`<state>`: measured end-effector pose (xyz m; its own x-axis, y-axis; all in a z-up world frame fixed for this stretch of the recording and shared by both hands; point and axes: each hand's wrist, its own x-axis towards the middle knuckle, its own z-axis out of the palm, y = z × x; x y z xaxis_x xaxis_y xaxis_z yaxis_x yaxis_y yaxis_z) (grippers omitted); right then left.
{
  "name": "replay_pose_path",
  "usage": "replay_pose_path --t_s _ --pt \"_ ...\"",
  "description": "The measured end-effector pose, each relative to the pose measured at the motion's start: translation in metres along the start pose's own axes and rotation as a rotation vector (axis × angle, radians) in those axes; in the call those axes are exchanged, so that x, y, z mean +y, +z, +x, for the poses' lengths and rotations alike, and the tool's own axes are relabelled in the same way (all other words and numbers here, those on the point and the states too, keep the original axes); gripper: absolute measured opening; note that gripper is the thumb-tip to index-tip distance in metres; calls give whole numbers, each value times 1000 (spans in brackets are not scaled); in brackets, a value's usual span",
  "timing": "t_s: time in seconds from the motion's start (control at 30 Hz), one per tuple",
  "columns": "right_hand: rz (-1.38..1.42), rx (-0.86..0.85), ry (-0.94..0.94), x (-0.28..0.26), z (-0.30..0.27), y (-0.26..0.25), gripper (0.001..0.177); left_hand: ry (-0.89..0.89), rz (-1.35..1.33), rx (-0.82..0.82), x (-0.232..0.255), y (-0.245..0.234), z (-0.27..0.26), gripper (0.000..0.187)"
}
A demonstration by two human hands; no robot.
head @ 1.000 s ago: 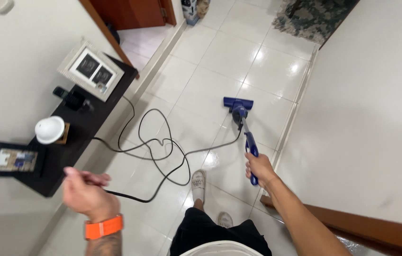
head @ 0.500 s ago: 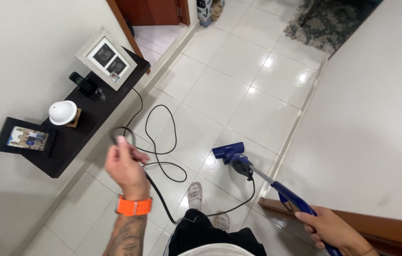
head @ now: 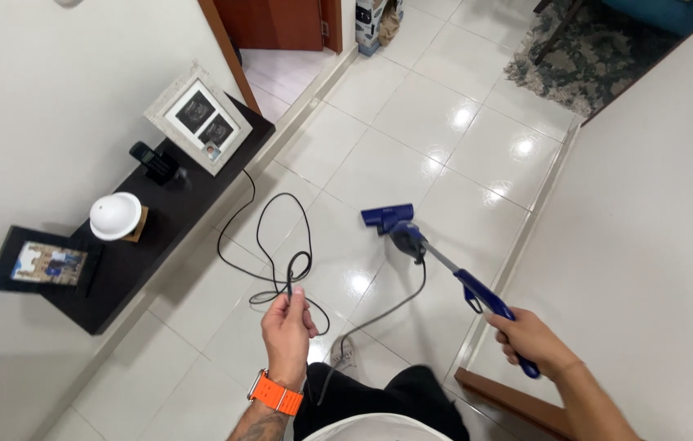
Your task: Vacuuming tiled floors in a home using a corded stick vacuum, moving through a hallway, bedroom, and dining area.
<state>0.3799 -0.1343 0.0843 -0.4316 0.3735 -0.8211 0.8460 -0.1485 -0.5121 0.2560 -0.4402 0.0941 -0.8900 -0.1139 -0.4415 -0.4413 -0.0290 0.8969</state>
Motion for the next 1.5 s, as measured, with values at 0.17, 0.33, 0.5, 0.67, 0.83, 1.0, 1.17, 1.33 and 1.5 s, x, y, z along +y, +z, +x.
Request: replay_pose_path --t_s 0.17,0.33,0.5,0.67,0.83,1.0,1.17,1.33,1.5 --pt "134 -10 -56 -27 59 32 17 -110 59 -126 23 20 26 35" --pt "153 -26 -49 -68 115 54 27 -133 32 -73 38 42 49 34" --pt "152 -49 -62 -125 166 56 43 -152 19 22 41 70 76 29" --pt "185 -45 -99 -175 227 45 34 -159 38 190 55 124 95 36" --pt "171 -67 -55 -217 229 24 26 -148 -7 262 62 169 116 35" --pt "61 -143 32 -227 200 -63 23 -174 18 337 70 198 133 40" --pt "-226 -187 66 -214 267 -197 24 -173 25 289 72 218 150 32" --pt "-428 -115 -70 -277 293 -219 26 -174 58 232 75 231 153 31" --pt "-632 -159 -191 -331 294 -171 35 -207 60 275 83 235 147 34"
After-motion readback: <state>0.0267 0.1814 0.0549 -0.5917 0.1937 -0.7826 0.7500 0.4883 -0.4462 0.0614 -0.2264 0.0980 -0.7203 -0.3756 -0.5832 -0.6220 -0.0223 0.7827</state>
